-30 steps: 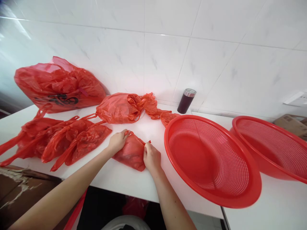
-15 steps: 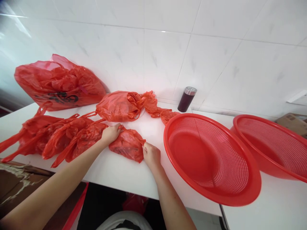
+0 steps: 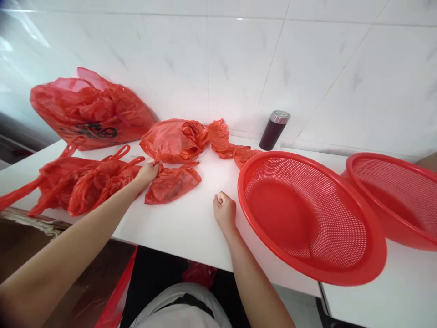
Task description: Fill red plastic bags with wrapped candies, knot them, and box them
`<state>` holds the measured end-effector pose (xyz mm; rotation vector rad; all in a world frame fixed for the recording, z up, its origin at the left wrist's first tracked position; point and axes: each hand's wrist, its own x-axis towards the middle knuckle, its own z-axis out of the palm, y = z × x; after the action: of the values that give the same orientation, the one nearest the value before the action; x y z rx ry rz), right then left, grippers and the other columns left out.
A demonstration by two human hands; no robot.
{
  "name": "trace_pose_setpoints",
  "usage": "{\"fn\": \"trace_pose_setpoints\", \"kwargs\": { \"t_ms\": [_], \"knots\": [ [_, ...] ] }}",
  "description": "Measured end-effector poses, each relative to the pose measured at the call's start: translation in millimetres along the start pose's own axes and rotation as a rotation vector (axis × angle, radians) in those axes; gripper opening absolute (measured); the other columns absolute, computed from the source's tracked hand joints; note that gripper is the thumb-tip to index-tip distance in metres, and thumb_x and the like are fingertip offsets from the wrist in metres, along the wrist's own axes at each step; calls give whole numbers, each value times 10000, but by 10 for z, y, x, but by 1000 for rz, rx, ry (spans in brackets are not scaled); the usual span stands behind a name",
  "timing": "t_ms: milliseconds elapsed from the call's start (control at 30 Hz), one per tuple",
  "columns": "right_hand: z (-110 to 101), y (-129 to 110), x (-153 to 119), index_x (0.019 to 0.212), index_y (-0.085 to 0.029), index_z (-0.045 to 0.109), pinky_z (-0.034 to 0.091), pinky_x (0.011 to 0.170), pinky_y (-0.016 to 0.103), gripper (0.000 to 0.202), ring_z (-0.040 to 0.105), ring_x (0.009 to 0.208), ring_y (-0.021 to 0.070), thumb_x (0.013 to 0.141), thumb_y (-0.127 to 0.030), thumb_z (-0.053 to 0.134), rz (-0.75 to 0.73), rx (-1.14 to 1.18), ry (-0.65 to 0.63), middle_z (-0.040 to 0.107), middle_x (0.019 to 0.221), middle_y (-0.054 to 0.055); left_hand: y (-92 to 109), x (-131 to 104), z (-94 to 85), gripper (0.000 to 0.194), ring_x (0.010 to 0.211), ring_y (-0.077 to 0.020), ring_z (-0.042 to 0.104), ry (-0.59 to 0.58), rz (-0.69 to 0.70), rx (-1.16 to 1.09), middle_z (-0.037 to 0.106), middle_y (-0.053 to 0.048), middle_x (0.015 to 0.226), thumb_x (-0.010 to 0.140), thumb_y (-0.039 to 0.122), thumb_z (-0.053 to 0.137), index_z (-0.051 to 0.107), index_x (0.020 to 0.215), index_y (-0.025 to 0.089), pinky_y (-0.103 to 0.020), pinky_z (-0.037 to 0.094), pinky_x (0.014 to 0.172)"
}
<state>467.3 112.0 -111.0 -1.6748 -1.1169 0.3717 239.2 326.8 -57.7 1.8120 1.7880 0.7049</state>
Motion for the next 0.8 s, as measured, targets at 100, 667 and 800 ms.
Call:
{"fn": "trace_pose_setpoints", "kwargs": {
  "t_ms": [100, 667, 800],
  "knots": [
    [36, -58, -18, 650, -232, 273, 242, 522, 231, 342, 279, 519, 103, 842, -382, 514, 16, 13, -8, 285, 568, -76, 59, -102, 60, 349, 1004, -228, 624, -14, 1, -97, 625, -96, 1155, 916, 389, 559, 586, 1170, 150, -447, 520, 860],
    [106, -379, 290, 793, -232, 644, 404, 737, 291, 334, 593, 828, 203, 866, -539, 535, -9, -86, -234, 681, 879, 34, 186, -1411, 197, 537, 957, -256, 700, -454, 100, -697, 748, -94, 1028, 873, 577, 489, 681, 1138, 152, -386, 527, 914],
    [86, -517, 330, 917, -242, 664, 443, 818, 316, 278, 619, 937, 208, 870, -493, 554, -74, 114, -325, 686, 988, 42, 192, -1460, 116, 513, 1030, -267, 671, -427, 113, -687, 744, -70, 1057, 873, 593, 479, 718, 1092, 194, -358, 513, 928]
  ]
}}
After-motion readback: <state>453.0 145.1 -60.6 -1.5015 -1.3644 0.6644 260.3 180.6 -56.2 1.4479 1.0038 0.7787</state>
